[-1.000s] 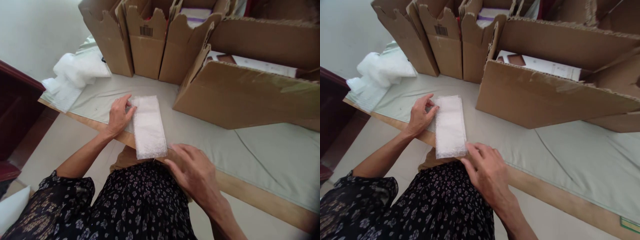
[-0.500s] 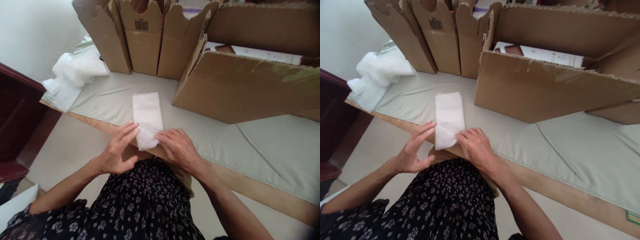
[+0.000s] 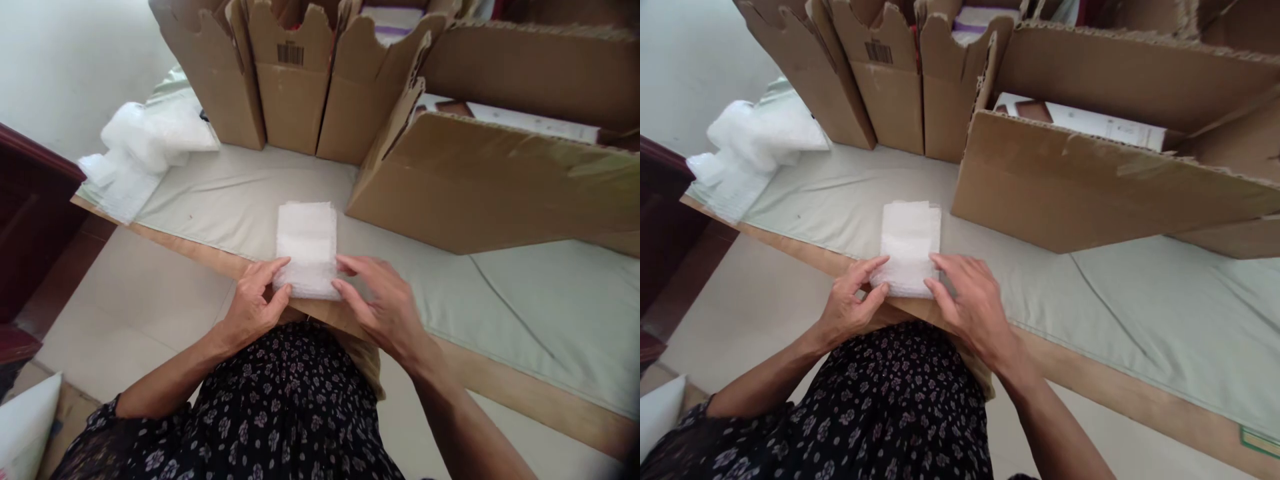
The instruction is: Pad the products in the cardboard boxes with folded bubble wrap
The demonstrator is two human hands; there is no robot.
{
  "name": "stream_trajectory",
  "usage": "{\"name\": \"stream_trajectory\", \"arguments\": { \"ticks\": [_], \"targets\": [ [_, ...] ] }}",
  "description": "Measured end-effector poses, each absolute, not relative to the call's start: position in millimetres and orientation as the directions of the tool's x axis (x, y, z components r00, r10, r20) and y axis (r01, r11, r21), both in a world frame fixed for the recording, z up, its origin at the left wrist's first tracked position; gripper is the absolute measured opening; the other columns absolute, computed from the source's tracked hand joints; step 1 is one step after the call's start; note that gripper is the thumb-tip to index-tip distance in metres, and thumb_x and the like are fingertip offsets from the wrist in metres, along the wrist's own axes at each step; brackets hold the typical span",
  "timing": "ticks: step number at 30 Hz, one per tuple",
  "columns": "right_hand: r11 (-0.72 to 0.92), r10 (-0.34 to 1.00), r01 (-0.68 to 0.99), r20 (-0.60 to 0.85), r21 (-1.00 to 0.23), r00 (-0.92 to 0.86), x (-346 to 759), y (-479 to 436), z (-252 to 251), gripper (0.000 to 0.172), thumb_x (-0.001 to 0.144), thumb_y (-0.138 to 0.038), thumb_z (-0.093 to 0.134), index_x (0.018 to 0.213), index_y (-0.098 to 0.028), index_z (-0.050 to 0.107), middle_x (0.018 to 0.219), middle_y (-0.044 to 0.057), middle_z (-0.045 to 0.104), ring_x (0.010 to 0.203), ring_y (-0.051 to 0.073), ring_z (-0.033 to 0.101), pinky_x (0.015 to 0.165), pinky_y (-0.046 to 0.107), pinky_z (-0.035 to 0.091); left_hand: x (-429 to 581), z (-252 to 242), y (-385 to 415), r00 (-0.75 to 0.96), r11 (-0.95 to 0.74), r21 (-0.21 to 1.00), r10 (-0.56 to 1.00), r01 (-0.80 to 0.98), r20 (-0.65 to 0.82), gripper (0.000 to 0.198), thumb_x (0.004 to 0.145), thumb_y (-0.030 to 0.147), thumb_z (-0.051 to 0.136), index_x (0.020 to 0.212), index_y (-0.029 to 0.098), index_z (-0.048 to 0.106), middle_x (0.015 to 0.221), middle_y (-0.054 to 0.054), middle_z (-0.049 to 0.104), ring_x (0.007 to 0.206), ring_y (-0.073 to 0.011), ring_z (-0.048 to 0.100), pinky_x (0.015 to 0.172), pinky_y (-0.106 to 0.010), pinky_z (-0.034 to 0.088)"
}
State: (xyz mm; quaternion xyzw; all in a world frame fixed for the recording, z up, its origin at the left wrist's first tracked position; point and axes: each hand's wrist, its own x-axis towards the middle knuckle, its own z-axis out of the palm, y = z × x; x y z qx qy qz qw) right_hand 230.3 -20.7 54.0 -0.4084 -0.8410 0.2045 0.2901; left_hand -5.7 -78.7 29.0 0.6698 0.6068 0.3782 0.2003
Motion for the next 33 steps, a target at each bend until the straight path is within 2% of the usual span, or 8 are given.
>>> {"name": "stream_trajectory", "arguments": {
  "ticks": [3, 8, 12, 15, 17, 20, 28, 33],
  "targets": [
    [0.729, 0.683, 0.545, 0.491, -0.414, -0.54, 232.6, -39.0, 58.6, 0.027, 0.099, -0.017, 0.065, 0.125, -0.022, 0.065, 0.112, 0.007, 0.076, 0.105, 0.022, 0.069, 0.091, 0.037, 0.05, -4.9, 27.9, -75.3, -0.028, -0.159, 0.725, 0.971, 0.67, 0.239, 0.042, 0.094, 0.024, 0.063, 0.136, 0.018, 0.065, 0.102, -0.008, 0.076, 0.088, -0.0204, 0.069, 0.084, -0.036, 0.059],
    [0.833, 0.549, 0.486, 0.286, -0.265, -0.785, 216.9, -37.4, 44.0, 0.039, 0.102, -0.013, 0.055, 0.14, -0.021, 0.059, 0.148, 0.009, 0.063, 0.141, 0.028, 0.053, 0.111, 0.046, 0.042, -7.4, 30.3, -65.5, 0.046, -0.202, 0.688, 0.97, 0.698, 0.238, 0.045, 0.094, 0.023, 0.062, 0.139, 0.02, 0.063, 0.118, -0.011, 0.077, 0.1, -0.0241, 0.071, 0.093, -0.04, 0.058],
    [0.828, 0.558, 0.488, 0.317, -0.276, -0.767, 207.6, -23.3, 30.5, 0.036, 0.101, -0.006, 0.048, 0.132, -0.018, 0.063, 0.13, 0.009, 0.074, 0.12, 0.023, 0.065, 0.105, 0.043, 0.044, -12.0, 34.8, -65.4, 0.105, -0.286, 0.619, 0.944, 0.731, 0.312, 0.043, 0.097, 0.026, 0.063, 0.14, 0.019, 0.063, 0.102, -0.01, 0.076, 0.091, -0.0232, 0.07, 0.087, -0.039, 0.06],
    [0.772, 0.607, 0.487, 0.247, -0.408, -0.756, 211.4, -18.3, 38.9, 0.028, 0.104, -0.013, 0.046, 0.121, -0.019, 0.067, 0.114, 0.008, 0.077, 0.103, 0.021, 0.068, 0.096, 0.041, 0.046, -13.8, 37.2, -72.8, 0.121, -0.383, 0.548, 0.883, 0.744, 0.453, 0.049, 0.094, 0.029, 0.07, 0.142, 0.023, 0.061, 0.124, -0.014, 0.071, 0.115, -0.0288, 0.068, 0.1, -0.046, 0.058],
    [0.701, 0.633, 0.48, 0.152, -0.527, -0.759, 216.2, -14.8, 48.4, 0.026, 0.105, -0.021, 0.048, 0.121, -0.021, 0.069, 0.112, 0.006, 0.077, 0.102, 0.021, 0.068, 0.096, 0.041, 0.047, -12.7, 35.7, -77.5, 0.205, -0.473, 0.497, 0.841, 0.727, 0.501, 0.05, 0.091, 0.027, 0.074, 0.14, 0.026, 0.062, 0.134, -0.014, 0.068, 0.127, -0.032, 0.063, 0.108, -0.051, 0.054],
    [0.615, 0.632, 0.456, 0.055, -0.643, -0.773, 220.5, -7.5, 58.8, 0.027, 0.105, -0.028, 0.051, 0.124, -0.025, 0.07, 0.116, 0.003, 0.077, 0.107, 0.021, 0.069, 0.098, 0.04, 0.049, -8.8, 29.5, -77.3, 0.28, -0.538, 0.471, 0.812, 0.699, 0.511, 0.036, 0.093, 0.021, 0.071, 0.129, 0.025, 0.067, 0.119, -0.011, 0.075, 0.118, -0.0296, 0.068, 0.104, -0.05, 0.055],
    [0.755, 0.655, 0.613, 0.308, -0.233, -0.69, 219.0, -13.6, 56.0, 0.032, 0.1, -0.033, 0.063, 0.129, -0.019, 0.068, 0.128, 0.013, 0.07, 0.115, 0.03, 0.06, 0.098, 0.046, 0.043, -10.7, 29.5, -38.5, 0.316, -0.45, 0.585, 0.892, 0.674, 0.322, 0.022, 0.102, 0.029, 0.057, 0.111, 0.02, 0.076, 0.09, -0.007, 0.075, 0.088, -0.0234, 0.066, 0.086, -0.042, 0.053],
    [0.713, 0.689, 0.586, 0.229, -0.385, -0.688, 218.9, -2.1, 40.7, 0.026, 0.102, -0.026, 0.058, 0.126, -0.022, 0.07, 0.121, 0.009, 0.076, 0.11, 0.025, 0.065, 0.096, 0.042, 0.045, -7.7, 32.9, -40.9, 0.087, -0.309, 0.634, 0.93, 0.708, 0.356, 0.027, 0.099, 0.033, 0.063, 0.121, 0.02, 0.073, 0.108, -0.01, 0.071, 0.099, -0.0239, 0.066, 0.09, -0.041, 0.057]
  ]
}}
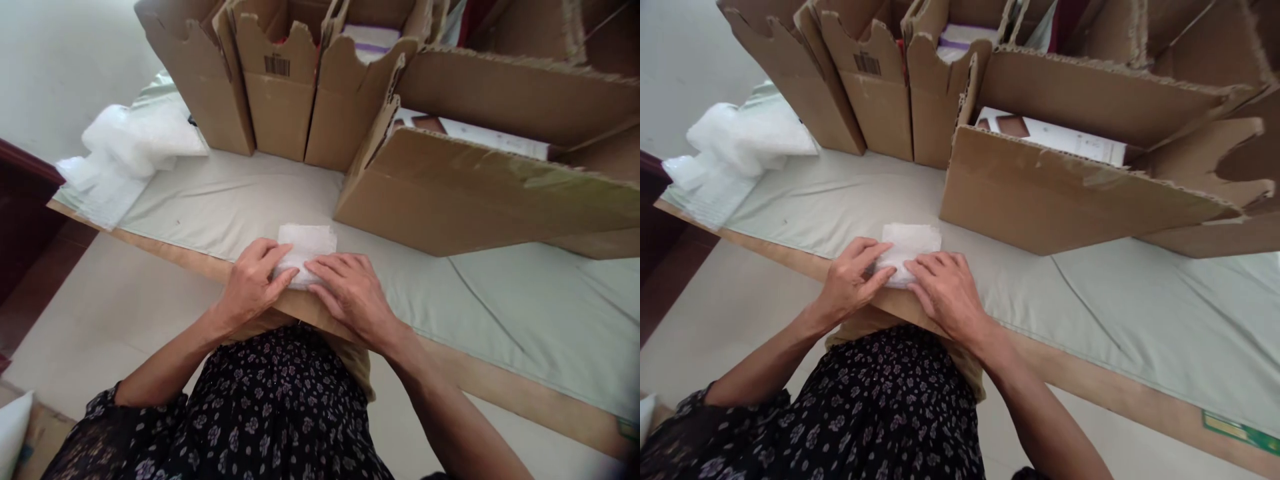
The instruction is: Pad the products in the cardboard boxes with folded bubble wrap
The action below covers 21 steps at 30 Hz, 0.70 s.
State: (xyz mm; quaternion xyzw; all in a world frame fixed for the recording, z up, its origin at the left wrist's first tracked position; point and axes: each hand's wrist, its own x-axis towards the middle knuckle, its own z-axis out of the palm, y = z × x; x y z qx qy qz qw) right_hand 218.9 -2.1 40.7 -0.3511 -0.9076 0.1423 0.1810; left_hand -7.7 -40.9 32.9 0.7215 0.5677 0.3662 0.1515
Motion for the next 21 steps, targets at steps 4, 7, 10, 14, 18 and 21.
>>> {"name": "stream_trajectory", "arguments": {
  "ticks": [4, 7, 10, 14, 18, 21],
  "targets": [
    [0.505, 0.826, 0.571, 0.169, -0.647, -0.538, 223.2, 8.6, 40.7, 0.025, 0.102, -0.032, 0.059, 0.12, -0.023, 0.074, 0.118, 0.007, 0.078, 0.11, 0.025, 0.07, 0.098, 0.042, 0.05, -1.8, 36.4, -73.1, -0.229, -0.042, 0.92, 0.963, 0.389, 0.141, 0.029, 0.098, 0.034, 0.067, 0.124, 0.022, 0.069, 0.111, -0.009, 0.073, 0.098, -0.0207, 0.071, 0.091, -0.037, 0.061],
    [0.308, 0.901, 0.501, 0.079, -0.809, -0.426, 223.3, 1.4, 45.5, 0.026, 0.098, -0.034, 0.061, 0.116, -0.022, 0.075, 0.115, 0.006, 0.078, 0.105, 0.024, 0.072, 0.095, 0.038, 0.053, 8.2, 36.8, -87.5, -0.165, 0.168, 0.985, 0.971, -0.049, -0.174, 0.039, 0.095, 0.036, 0.072, 0.131, 0.021, 0.066, 0.127, -0.012, 0.074, 0.113, -0.025, 0.073, 0.099, -0.041, 0.062],
    [0.136, 0.914, 0.368, -0.027, -0.92, -0.405, 218.6, -15.2, 50.8, 0.027, 0.097, -0.037, 0.062, 0.114, -0.021, 0.076, 0.108, 0.004, 0.079, 0.095, 0.021, 0.073, 0.086, 0.033, 0.056, 22.6, 35.2, -85.2, 0.003, 0.22, 0.939, 0.974, -0.264, -0.227, 0.05, 0.091, 0.041, 0.077, 0.135, 0.022, 0.065, 0.138, -0.013, 0.071, 0.128, -0.0289, 0.068, 0.11, -0.046, 0.057],
    [0.059, 0.9, 0.231, -0.049, -0.971, -0.434, 212.0, -36.4, 57.0, 0.028, 0.102, -0.038, 0.057, 0.115, -0.023, 0.076, 0.106, 0.003, 0.079, 0.09, 0.019, 0.074, 0.079, 0.03, 0.057, 41.4, 27.0, -80.5, 0.076, 0.184, 0.929, 0.983, -0.321, -0.168, 0.06, 0.088, 0.053, 0.078, 0.137, 0.024, 0.062, 0.137, -0.012, 0.071, 0.127, -0.0295, 0.068, 0.108, -0.044, 0.058],
    [0.307, 0.916, 0.434, 0.14, -0.847, -0.376, 219.3, -47.6, 60.5, 0.023, 0.104, -0.034, 0.057, 0.109, -0.023, 0.077, 0.108, 0.005, 0.079, 0.097, 0.022, 0.073, 0.091, 0.038, 0.053, 49.3, 17.2, -82.8, -0.017, 0.149, 0.931, 0.986, -0.333, -0.164, 0.059, 0.086, 0.054, 0.08, 0.134, 0.026, 0.061, 0.132, -0.01, 0.073, 0.119, -0.0273, 0.071, 0.104, -0.043, 0.06],
    [0.393, 0.919, 0.581, 0.312, -0.713, -0.24, 237.2, -47.3, 62.8, 0.029, 0.098, -0.042, 0.069, 0.118, -0.022, 0.073, 0.118, 0.009, 0.076, 0.106, 0.026, 0.07, 0.098, 0.044, 0.051, 46.6, 23.1, -80.4, -0.073, 0.112, 0.956, 0.988, -0.271, -0.137, 0.051, 0.087, 0.044, 0.08, 0.13, 0.025, 0.063, 0.125, -0.007, 0.076, 0.11, -0.0234, 0.073, 0.097, -0.037, 0.061]
  ]
}}
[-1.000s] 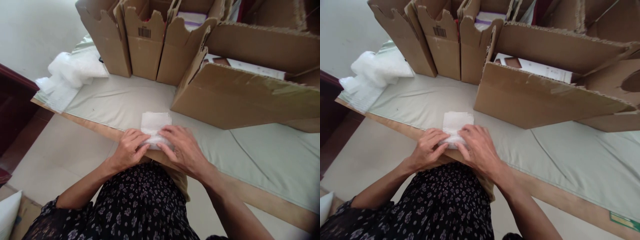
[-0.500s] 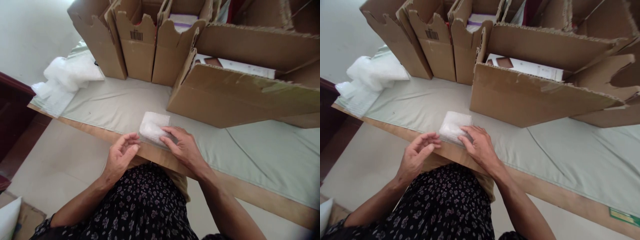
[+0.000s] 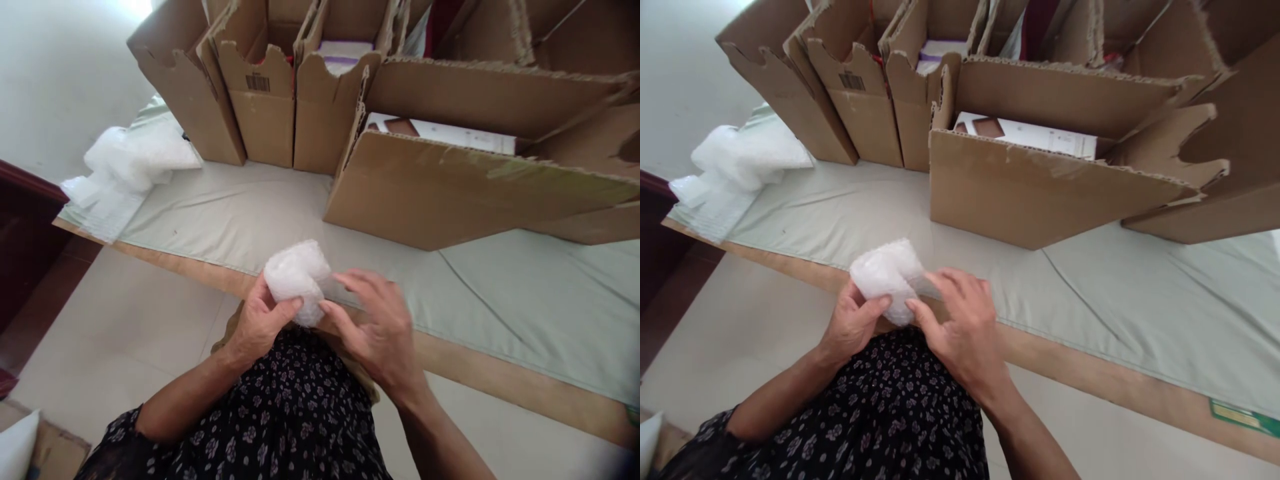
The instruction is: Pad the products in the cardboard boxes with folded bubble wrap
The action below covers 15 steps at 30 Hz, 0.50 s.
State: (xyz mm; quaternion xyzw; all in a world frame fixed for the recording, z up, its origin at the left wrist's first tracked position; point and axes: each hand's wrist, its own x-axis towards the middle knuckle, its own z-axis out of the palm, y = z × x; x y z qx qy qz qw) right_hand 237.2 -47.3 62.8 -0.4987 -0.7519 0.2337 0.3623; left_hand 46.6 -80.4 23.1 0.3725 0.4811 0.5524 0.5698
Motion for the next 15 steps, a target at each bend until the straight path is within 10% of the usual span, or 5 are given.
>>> {"name": "stream_trajectory", "arguments": {
  "ticks": [6, 15],
  "targets": [
    [0.138, 0.909, 0.24, 0.026, -0.961, -0.416, 257.1, -30.9, 67.1, 0.098, 0.077, -0.07, 0.081, 0.158, -0.03, 0.043, 0.154, 0.012, 0.056, 0.129, 0.029, 0.063, 0.102, 0.044, 0.056, 51.9, 49.7, -71.1, 0.12, -0.122, 0.97, 0.988, 0.213, 0.098, 0.052, 0.087, 0.017, 0.07, 0.138, 0.022, 0.06, 0.13, -0.009, 0.073, 0.115, -0.0241, 0.071, 0.102, -0.039, 0.058],
    [0.113, 0.992, 0.089, 0.108, -0.99, -0.06, 239.3, -39.2, 68.6, 0.036, 0.084, -0.055, 0.081, 0.105, -0.028, 0.072, 0.092, -0.001, 0.073, 0.078, 0.016, 0.064, 0.068, 0.028, 0.053, 53.6, 57.9, -69.0, 0.25, 0.085, 0.983, 0.96, 0.163, -0.124, 0.073, 0.079, 0.03, 0.081, 0.145, 0.025, 0.052, 0.139, -0.011, 0.066, 0.122, -0.0287, 0.065, 0.099, -0.04, 0.057]
  ]
}}
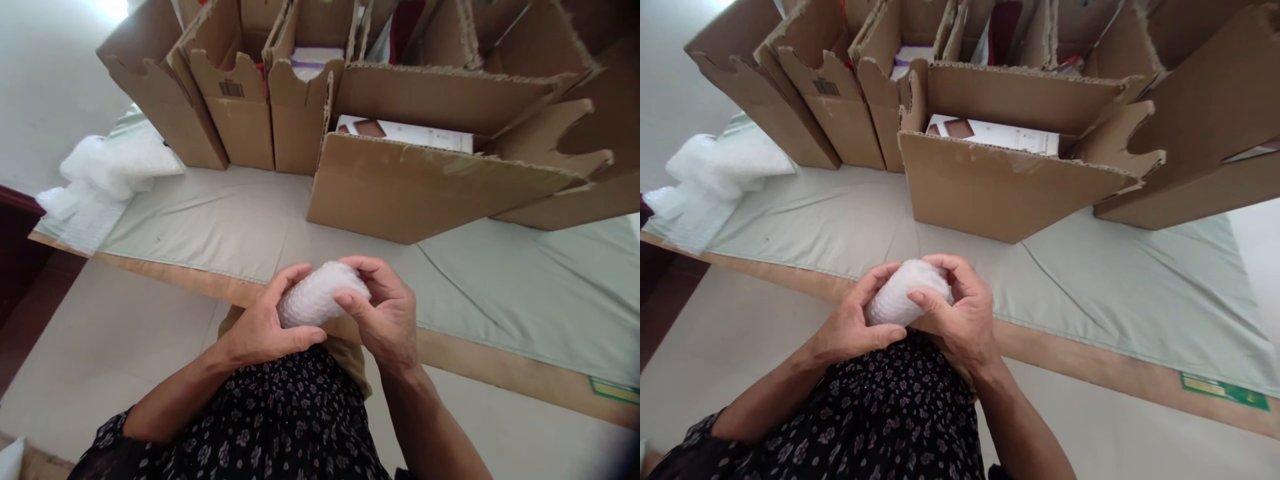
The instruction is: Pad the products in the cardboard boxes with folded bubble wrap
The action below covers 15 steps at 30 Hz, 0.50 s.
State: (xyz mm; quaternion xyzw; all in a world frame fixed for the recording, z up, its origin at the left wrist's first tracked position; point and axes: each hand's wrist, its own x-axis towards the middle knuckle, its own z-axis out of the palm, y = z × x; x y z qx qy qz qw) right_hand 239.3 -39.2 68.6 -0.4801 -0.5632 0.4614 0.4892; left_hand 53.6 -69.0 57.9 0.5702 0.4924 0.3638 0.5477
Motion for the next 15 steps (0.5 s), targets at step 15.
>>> {"name": "stream_trajectory", "arguments": {
  "ticks": [15],
  "targets": [
    [-0.017, 0.888, 0.507, -0.246, -0.862, -0.389, 277.6, -36.4, 94.3, 0.035, 0.084, -0.046, 0.075, 0.111, -0.023, 0.072, 0.088, 0.001, 0.073, 0.079, 0.018, 0.065, 0.069, 0.028, 0.049, 62.3, 74.0, -54.6, 0.254, 0.16, 0.921, 0.931, 0.356, -0.26, 0.045, 0.075, 0.022, 0.069, 0.12, 0.021, 0.07, 0.11, -0.004, 0.075, 0.097, -0.0224, 0.068, 0.09, -0.035, 0.055]
  ]
}}
